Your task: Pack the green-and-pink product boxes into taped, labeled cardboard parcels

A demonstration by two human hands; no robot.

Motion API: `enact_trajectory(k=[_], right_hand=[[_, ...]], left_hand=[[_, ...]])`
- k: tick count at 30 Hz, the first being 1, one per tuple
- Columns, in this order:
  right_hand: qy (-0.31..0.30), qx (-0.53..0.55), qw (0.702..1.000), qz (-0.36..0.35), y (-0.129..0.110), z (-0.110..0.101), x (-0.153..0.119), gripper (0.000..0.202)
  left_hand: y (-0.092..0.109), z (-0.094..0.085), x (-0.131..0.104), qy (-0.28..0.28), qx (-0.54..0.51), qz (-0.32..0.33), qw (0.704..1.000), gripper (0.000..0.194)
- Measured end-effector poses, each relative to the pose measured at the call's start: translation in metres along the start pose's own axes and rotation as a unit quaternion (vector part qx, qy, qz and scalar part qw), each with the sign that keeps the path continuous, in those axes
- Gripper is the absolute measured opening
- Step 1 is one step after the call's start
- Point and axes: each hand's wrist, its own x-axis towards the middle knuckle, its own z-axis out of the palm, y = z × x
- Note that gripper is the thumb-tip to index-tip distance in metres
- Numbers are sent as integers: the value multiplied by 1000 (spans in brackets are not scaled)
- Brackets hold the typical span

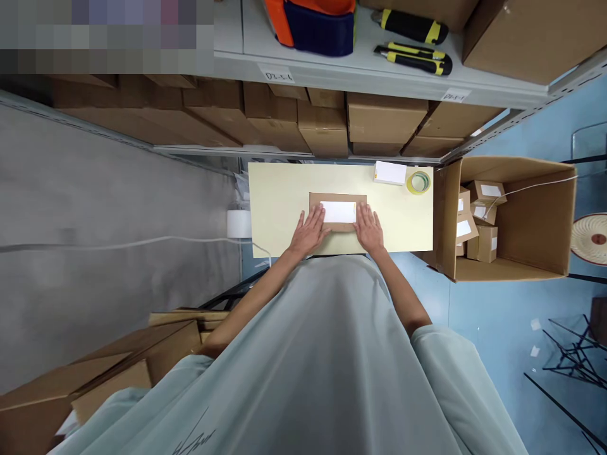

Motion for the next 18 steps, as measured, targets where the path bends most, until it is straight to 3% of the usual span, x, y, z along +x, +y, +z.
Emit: enact_trajectory(k=[3,6,9,13,18], right_hand=[[15,15,995,93,32,-1,-6,76],[7,69,989,130,48,3,-13,87],[-12,131,986,103,42,10,-20,96],[-21,159,985,60,33,12,-15,89],[44,86,994,58,69,-22,27,73]], left_hand=[[-19,-4,-9,29,-5,-85,996,91],[-25,-1,-13,53,-27,-140,988,99],[-15,5,-8,62,-45,-123,989,99],[9,5,12,60,-21,-74,995,93],[41,-2,62,68,-15,-18,997,83]])
